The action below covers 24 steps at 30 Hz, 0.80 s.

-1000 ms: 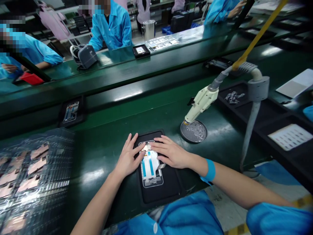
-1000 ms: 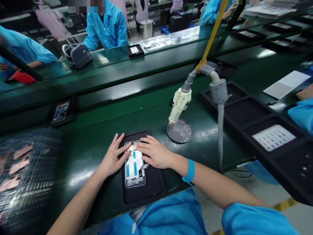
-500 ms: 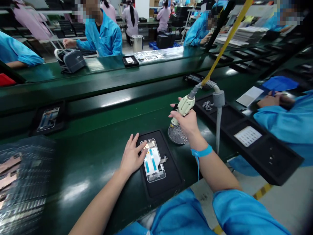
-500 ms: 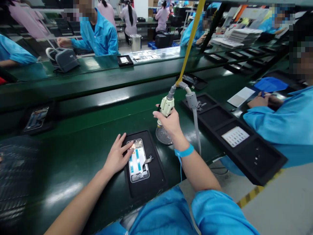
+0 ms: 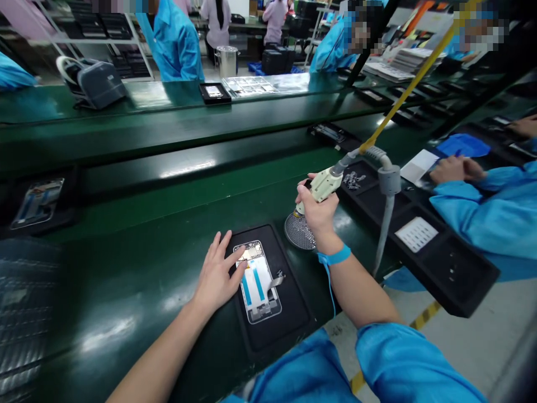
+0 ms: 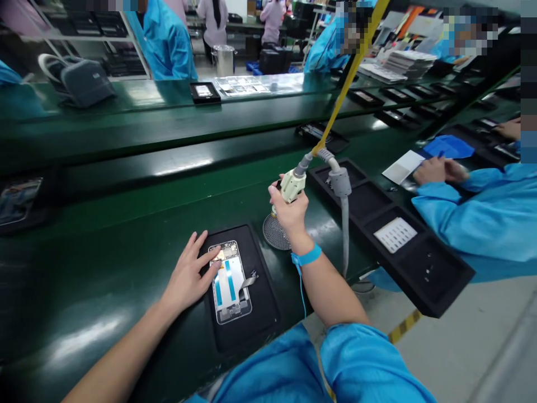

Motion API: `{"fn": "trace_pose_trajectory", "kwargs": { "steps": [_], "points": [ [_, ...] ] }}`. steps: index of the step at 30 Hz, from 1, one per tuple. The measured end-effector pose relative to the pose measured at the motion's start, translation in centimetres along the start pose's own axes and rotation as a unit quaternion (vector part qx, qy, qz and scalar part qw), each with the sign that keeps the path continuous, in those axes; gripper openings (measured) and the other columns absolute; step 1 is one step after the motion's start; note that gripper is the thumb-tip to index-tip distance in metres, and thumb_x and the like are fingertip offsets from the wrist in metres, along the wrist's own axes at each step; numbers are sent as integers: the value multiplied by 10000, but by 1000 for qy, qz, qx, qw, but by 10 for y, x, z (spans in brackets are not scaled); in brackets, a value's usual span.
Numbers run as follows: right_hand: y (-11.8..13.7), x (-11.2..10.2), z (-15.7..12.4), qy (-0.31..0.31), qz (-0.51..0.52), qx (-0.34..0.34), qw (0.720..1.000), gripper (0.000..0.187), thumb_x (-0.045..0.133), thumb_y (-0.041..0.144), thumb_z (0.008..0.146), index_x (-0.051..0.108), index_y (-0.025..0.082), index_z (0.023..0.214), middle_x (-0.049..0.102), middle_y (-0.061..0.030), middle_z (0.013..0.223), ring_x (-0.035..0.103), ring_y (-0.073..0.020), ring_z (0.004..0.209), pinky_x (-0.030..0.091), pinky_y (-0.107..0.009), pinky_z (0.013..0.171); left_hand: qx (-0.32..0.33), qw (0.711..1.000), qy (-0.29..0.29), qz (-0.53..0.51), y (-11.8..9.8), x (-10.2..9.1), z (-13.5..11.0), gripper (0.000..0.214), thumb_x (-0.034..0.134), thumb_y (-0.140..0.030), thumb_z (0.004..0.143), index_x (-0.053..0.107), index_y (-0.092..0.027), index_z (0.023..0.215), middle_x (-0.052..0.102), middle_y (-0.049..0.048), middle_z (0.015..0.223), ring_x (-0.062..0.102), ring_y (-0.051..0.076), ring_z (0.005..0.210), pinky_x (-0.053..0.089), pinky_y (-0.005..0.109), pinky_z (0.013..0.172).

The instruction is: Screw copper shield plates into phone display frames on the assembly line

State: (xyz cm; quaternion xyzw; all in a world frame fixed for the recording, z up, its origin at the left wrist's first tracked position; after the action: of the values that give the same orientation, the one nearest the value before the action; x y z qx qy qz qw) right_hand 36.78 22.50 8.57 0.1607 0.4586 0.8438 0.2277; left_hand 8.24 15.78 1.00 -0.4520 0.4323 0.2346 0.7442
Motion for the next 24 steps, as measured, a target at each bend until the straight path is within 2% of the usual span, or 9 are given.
{"fn": "trace_pose_trajectory", "kwargs": {
  "steps": [7, 24],
  "points": [
    [-6, -2, -1, -8, -20, -1, 1000, 372, 731, 397, 843, 601, 209, 1137, 651, -4, 879, 572, -107, 553, 529, -279, 540, 9, 1000, -8, 3, -1, 0, -2, 372, 517, -399, 1003, 687, -260, 1303, 355, 99, 1639, 247, 372, 1543, 393, 614, 1162],
    [-8, -2, -1, -17, -43, 9, 999, 408, 748, 467, 812, 594, 197, 1077, 600, 36, 695, 568, -127, 540, 507, -287, 535, 7, 1000, -4, -3, -2, -1, -2, 370, 521, -409, 999, 686, -269, 1299, 361, 86, 1637, 280, 389, 1527, 398, 630, 1153]
  ]
}}
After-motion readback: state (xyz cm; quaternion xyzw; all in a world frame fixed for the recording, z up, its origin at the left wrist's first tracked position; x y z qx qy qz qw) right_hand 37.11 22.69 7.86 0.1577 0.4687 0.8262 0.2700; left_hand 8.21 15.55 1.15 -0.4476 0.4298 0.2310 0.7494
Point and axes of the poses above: each hand's wrist, its own z-axis towards the middle knuckle, its own x-axis out of the palm, y = z × x, the point moved 10 cm from there along z, towards the middle knuckle
